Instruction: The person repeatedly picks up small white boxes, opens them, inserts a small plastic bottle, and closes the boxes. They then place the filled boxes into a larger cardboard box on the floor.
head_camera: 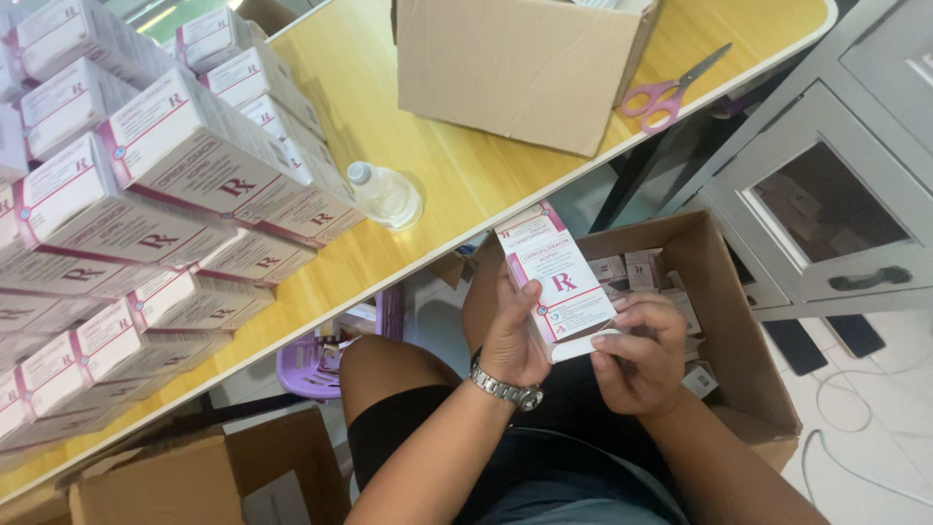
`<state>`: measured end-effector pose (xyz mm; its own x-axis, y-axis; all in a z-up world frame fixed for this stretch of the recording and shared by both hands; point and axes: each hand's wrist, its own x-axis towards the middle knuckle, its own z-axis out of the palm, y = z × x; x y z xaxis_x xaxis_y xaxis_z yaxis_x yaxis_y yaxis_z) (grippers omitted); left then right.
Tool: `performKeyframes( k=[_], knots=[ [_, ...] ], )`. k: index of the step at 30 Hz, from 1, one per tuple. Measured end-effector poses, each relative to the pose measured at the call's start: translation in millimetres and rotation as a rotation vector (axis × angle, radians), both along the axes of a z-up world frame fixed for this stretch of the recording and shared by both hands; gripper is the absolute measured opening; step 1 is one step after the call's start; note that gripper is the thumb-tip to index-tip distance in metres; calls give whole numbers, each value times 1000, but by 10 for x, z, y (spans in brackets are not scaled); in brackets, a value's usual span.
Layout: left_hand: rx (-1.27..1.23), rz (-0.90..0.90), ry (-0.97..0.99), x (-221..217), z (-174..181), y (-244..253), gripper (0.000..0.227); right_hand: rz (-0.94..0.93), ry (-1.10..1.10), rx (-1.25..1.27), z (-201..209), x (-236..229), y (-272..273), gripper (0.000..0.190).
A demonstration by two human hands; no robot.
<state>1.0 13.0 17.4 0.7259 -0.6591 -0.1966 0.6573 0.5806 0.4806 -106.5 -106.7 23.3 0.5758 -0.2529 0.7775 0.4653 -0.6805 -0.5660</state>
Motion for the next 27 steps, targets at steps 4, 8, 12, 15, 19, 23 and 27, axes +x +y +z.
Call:
performKeyframes(
  k=[4, 8, 12, 15, 19, 23, 27],
  knots=[
    [54, 5, -35, 1, 102, 107, 81, 52, 24, -19, 28, -1, -11, 16],
    [167, 15, -23, -11, 131, 173, 85, 99, 42, -76, 77, 43, -28, 15],
    [147, -30, 3, -109, 97, 234, 85, 229, 77, 63, 104, 28, 5, 22],
    [151, -63, 61, -176, 103, 271, 80, 261, 177, 53, 84, 20, -20, 19],
    [150, -74, 191, -266, 123, 333, 67, 411, 256, 267, -42, -21, -122, 9],
    [116, -114, 196, -351, 119, 404, 57, 513, 340, 438, -129, -84, -340, 18],
    [483, 47, -591, -489, 65, 469, 51, 472, 562, 218, -58, -98, -405, 33]
  ],
)
